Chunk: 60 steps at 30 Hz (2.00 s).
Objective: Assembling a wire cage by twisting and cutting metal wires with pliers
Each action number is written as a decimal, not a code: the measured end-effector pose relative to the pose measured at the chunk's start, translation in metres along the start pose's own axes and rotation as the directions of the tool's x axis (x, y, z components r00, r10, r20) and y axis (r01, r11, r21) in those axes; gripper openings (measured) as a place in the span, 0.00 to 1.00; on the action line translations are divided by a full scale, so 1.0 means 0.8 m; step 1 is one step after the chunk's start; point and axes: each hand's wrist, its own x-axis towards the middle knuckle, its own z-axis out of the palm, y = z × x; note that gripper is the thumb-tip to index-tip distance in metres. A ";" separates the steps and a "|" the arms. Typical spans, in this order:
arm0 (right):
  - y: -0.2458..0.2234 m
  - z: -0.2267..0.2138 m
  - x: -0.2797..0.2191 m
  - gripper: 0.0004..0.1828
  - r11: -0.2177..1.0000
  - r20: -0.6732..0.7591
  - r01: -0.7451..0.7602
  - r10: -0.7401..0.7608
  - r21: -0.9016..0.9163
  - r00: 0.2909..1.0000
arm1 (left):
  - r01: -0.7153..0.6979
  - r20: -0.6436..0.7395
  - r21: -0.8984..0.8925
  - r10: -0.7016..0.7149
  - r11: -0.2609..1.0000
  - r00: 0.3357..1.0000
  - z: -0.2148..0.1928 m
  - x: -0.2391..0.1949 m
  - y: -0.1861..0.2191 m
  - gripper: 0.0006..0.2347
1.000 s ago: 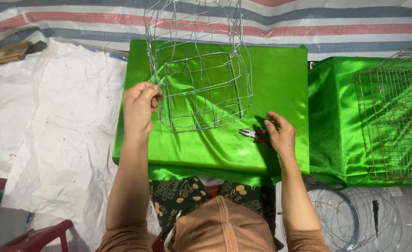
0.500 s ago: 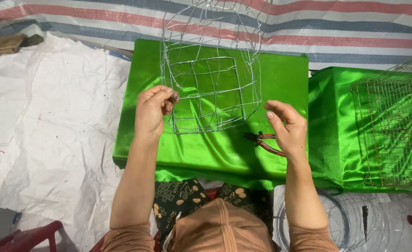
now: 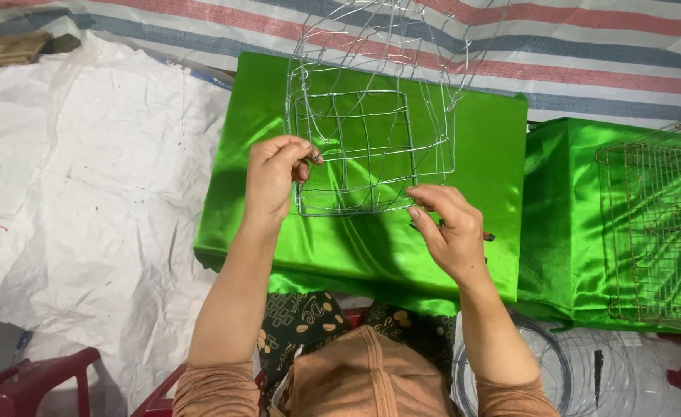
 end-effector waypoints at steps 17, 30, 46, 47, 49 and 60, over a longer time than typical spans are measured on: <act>0.088 0.010 -0.102 0.12 0.938 0.078 -0.344 0.346 -0.037 0.935 | 0.097 -0.098 -0.132 -0.111 0.986 0.989 0.004 0.064 0.053 0.04; 0.091 0.054 -0.038 0.14 0.864 -0.013 -0.274 0.308 0.422 0.951 | 0.014 -0.087 -0.107 -0.023 0.994 0.996 -0.009 0.050 0.023 0.02; -0.022 0.132 0.039 0.37 0.976 0.312 -0.218 0.205 0.010 0.928 | -0.047 -0.052 -0.131 0.041 0.990 0.998 -0.011 0.043 0.000 0.05; -0.023 0.130 0.040 0.38 0.975 0.330 -0.219 0.214 -0.023 0.919 | -0.050 -0.047 -0.132 0.044 0.990 0.998 -0.010 0.041 0.000 0.05; -0.025 0.126 0.039 0.38 0.975 0.350 -0.216 0.223 -0.060 0.910 | -0.053 -0.045 -0.137 0.047 0.989 0.998 -0.007 0.039 0.001 0.05; -0.011 0.042 0.046 0.14 0.992 -0.208 -0.099 0.082 -0.075 0.975 | -0.070 -0.044 -0.123 0.065 0.990 0.997 -0.001 0.033 0.003 0.04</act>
